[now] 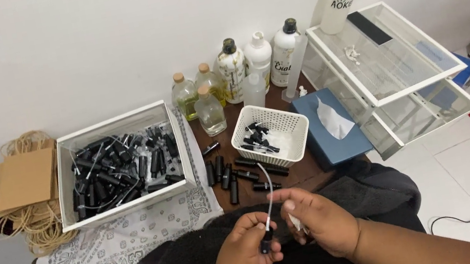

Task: Cleaning individual black perfume sprayers by wiping them with a white cloth and placing them into a basket.

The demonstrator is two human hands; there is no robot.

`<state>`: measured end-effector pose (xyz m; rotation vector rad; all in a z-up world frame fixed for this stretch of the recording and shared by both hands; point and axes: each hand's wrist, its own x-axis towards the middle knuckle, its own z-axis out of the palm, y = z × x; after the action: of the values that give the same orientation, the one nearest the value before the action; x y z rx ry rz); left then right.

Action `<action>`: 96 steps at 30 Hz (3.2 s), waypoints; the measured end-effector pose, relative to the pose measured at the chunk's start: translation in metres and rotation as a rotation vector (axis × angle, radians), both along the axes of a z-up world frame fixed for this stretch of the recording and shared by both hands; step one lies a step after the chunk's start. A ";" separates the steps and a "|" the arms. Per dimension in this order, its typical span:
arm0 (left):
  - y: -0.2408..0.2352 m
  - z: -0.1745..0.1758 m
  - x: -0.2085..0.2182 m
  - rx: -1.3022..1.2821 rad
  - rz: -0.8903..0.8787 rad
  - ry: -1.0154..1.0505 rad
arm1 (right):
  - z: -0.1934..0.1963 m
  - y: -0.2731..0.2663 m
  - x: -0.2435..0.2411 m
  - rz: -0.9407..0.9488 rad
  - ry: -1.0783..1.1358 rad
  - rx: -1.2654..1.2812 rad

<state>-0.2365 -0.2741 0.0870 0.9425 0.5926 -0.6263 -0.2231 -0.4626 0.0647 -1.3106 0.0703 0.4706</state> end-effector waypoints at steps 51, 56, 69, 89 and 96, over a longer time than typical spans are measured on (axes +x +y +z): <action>0.018 -0.032 -0.027 0.448 -0.380 -0.486 | -0.024 -0.016 -0.014 0.157 0.154 0.401; 0.017 -0.047 -0.021 0.134 0.002 -0.246 | -0.026 -0.007 -0.010 -0.005 0.170 0.425; 0.014 -0.037 -0.026 0.194 -0.118 -0.221 | -0.016 0.006 -0.021 0.096 0.080 0.019; 0.012 -0.025 -0.030 0.600 -0.360 -0.485 | -0.027 -0.007 -0.022 0.084 -0.029 0.145; 0.015 -0.019 -0.032 0.448 -0.394 -0.594 | -0.026 -0.007 -0.020 0.073 -0.099 -0.101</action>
<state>-0.2683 -0.2595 0.0683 1.6136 0.0010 -0.5275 -0.2431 -0.4692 0.0386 -1.4371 -0.0368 0.4684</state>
